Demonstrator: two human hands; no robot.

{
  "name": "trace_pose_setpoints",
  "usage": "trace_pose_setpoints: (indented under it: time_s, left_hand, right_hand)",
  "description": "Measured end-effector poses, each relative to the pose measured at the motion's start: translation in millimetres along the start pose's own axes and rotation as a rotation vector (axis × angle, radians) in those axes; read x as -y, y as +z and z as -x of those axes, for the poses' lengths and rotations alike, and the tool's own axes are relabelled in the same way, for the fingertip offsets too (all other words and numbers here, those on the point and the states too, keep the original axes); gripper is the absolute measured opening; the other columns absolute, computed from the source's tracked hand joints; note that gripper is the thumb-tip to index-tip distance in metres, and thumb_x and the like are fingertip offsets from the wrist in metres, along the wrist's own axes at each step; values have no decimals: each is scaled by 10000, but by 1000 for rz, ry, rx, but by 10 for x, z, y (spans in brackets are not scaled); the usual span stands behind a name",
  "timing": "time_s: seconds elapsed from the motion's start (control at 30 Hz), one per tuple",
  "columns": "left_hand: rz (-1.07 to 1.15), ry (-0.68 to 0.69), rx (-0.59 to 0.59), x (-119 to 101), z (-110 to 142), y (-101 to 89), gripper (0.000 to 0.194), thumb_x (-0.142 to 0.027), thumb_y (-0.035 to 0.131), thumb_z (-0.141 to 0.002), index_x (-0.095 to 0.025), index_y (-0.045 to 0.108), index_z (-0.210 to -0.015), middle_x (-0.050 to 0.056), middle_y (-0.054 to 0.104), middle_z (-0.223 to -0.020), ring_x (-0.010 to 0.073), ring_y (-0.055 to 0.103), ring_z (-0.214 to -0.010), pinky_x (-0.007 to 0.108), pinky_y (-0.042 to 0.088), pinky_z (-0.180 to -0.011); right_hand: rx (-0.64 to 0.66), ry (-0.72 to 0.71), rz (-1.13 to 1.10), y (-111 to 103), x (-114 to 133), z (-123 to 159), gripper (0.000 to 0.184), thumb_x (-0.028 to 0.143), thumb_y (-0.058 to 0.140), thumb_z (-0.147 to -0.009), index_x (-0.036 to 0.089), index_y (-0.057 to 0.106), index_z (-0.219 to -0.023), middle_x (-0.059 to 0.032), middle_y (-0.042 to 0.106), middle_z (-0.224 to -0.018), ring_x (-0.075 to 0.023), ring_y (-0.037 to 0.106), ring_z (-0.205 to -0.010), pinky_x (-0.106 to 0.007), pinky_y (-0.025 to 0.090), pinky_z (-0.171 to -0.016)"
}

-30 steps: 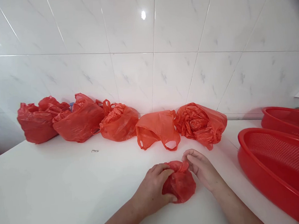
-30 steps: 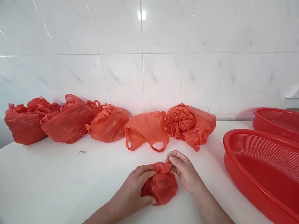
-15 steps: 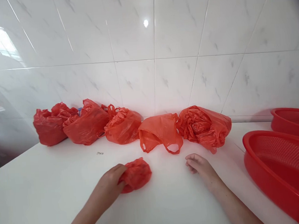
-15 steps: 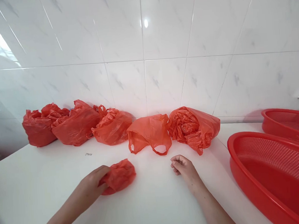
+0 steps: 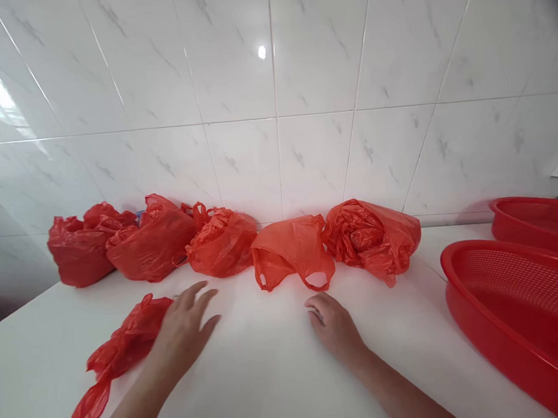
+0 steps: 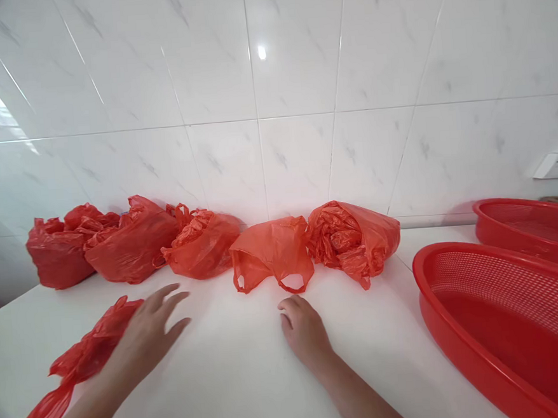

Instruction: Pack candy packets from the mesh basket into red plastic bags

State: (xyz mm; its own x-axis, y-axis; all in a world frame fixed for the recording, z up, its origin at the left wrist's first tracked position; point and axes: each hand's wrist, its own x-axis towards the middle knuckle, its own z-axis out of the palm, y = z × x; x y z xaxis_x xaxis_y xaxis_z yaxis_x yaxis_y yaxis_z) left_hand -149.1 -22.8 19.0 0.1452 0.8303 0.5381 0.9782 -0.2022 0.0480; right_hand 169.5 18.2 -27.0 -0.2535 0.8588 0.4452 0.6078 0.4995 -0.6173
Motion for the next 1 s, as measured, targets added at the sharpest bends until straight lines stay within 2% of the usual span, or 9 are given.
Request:
trace_pose_setpoints:
  time_s: [0.1, 0.2, 0.33, 0.4, 0.53, 0.63, 0.8, 0.9, 1.0]
  left_hand:
    - [224, 95, 54, -361, -322, 354, 449, -295, 540, -834, -283, 460, -1276, 93, 411, -1407, 281, 450, -1240, 452, 443, -958]
    - [307, -84, 16, -613, -580, 739, 588, -369, 594, -807, -235, 403, -1347, 134, 386, -1434, 303, 367, -1317, 467, 408, -1002]
    - [294, -157, 91, -766, -684, 1078, 402, -301, 565, -826, -228, 545, -1221, 111, 543, -1320, 298, 447, -1260, 497, 395, -1001]
    - [326, -39, 74, -805, -650, 1113, 362, -261, 550, -836, -212, 570, -1193, 106, 581, -1282, 280, 482, -1231, 475, 413, -998]
    - [394, 121, -172, -890, -546, 974, 322, -266, 525, -868, -190, 565, -1178, 105, 639, -1180, 256, 524, -1173, 457, 439, -981]
    - [417, 207, -320, -992, -490, 820, 318, -272, 565, -848, -175, 550, -1150, 116, 638, -1136, 260, 512, -1167, 460, 439, -978]
    - [483, 438, -317, -1181, -414, 705, 384, -329, 578, -831, -152, 504, -1163, 138, 612, -1092, 279, 485, -1178, 471, 421, -989]
    - [476, 449, -268, -1208, -395, 752, 477, -416, 562, -835, -156, 464, -1223, 156, 582, -1141, 298, 467, -1195, 506, 385, -1011]
    - [406, 334, -183, -1148, -422, 877, 720, -519, 592, -790, -158, 343, -1361, 195, 491, -1295, 341, 389, -1275, 556, 319, -1047]
  right_hand:
    - [21, -137, 67, 224, 132, -55, 361, 111, 463, -796, 188, 551, -1138, -97, 591, -1118, -223, 548, -1048, -389, 473, -914]
    - [44, -219, 99, 390, 202, -74, 491, 155, 461, -835, 163, 423, -1325, -135, 497, -1317, -241, 454, -1224, -423, 423, -1019]
    - [36, -241, 97, 500, 103, -171, 550, 166, 371, -884, 141, 277, -1425, -153, 353, -1457, -234, 301, -1358, -436, 367, -1080]
    - [-46, -196, 68, 493, -11, -299, 547, 164, 321, -899, 129, 239, -1439, -168, 320, -1473, -238, 275, -1372, -453, 363, -1078]
    - [-368, -13, 15, 350, -228, -612, 517, 228, 302, -922, 123, 258, -1426, -191, 390, -1414, -269, 351, -1325, -505, 377, -1044]
    - [-471, 1, 55, 228, -268, -720, 526, 322, 377, -919, 149, 300, -1410, -178, 404, -1406, -283, 342, -1324, -520, 361, -1043]
    - [-264, -150, 68, 231, -135, -659, 640, 356, 600, -792, 228, 384, -1381, -121, 238, -1515, -326, 203, -1380, -539, 273, -1076]
    - [-119, -54, -187, 286, -115, -639, 337, 220, 621, -717, 247, 661, -1051, -89, 501, -1337, -322, 376, -1274, -501, 282, -1054]
    - [-112, 103, -444, 291, -156, -651, 158, 162, 568, -674, 227, 671, -775, -49, 661, -946, -253, 569, -957, -420, 421, -893]
